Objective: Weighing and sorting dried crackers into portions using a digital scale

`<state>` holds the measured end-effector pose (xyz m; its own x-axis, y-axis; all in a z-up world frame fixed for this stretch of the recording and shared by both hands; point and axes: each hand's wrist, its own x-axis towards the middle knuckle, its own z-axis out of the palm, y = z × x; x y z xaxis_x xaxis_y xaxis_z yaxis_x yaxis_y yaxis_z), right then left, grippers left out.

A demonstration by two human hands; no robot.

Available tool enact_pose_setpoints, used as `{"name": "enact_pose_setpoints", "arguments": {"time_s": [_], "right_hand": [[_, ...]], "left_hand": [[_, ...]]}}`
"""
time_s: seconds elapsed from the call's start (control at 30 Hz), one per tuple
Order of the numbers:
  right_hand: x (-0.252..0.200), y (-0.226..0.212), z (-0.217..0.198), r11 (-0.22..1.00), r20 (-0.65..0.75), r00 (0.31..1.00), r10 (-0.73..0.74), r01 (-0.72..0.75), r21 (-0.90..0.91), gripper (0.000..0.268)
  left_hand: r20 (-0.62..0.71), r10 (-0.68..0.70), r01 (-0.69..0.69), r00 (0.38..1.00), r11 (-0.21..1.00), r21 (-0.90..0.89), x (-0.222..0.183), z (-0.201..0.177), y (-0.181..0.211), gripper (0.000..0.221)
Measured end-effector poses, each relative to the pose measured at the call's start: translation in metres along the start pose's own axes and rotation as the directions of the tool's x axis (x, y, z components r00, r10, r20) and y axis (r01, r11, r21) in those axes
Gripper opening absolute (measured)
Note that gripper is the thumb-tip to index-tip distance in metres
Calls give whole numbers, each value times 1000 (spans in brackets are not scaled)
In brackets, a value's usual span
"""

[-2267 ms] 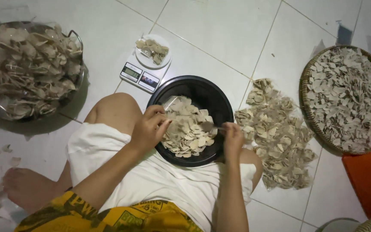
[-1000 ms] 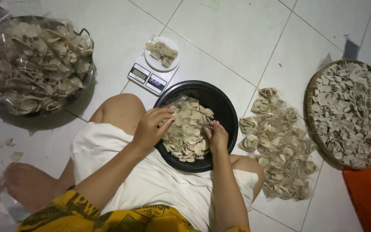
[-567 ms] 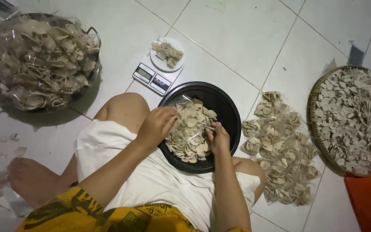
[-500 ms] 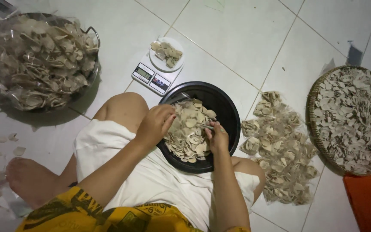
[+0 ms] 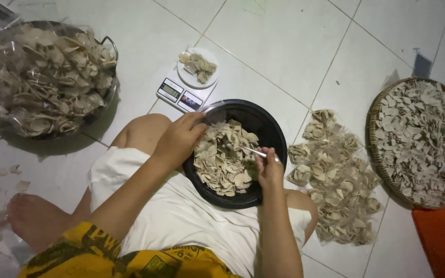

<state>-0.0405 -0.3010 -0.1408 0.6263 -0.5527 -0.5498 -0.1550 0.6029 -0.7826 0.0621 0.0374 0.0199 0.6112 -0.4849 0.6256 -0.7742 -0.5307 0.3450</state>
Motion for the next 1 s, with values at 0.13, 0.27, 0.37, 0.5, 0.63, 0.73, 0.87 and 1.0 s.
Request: {"name": "enact_pose_setpoints", "arguments": {"time_s": [0.13,0.27,0.37,0.5,0.63,0.73,0.87,1.0], "right_hand": [[-43,-60,9,999,-1,999,-46,46,-5,32],[-97,-132,42,982,-22,984,-176,174,-68,28],[-131,-166,72,942,10,957,-291,289,-170,24],[-145,-170,107,866,130,926,-355,379,-326,23],[-181,-157,146,525,323,817,-478,561,-640,20],[-193,-153,143,138,535,483,-693,817,-560,19],[-157,-142,94,293,364,483,-796,835,-466,17],[-123,-100,60,244,271,544,-794,694,-677,8]], "left_hand": [[35,38,-37,999,999,-3,3,20,-2,7],[34,126,-122,991,989,-89,-6,58,-1,5],[69,177,-172,982,982,-73,8,44,23,5],[134,175,-161,975,981,-105,20,18,46,16],[93,147,-130,985,977,-168,7,38,44,11],[39,170,-158,985,966,-205,-1,46,35,10],[7,160,-155,987,963,-219,-13,64,22,9],[-22,160,-160,987,956,-247,-16,63,22,6]]}}
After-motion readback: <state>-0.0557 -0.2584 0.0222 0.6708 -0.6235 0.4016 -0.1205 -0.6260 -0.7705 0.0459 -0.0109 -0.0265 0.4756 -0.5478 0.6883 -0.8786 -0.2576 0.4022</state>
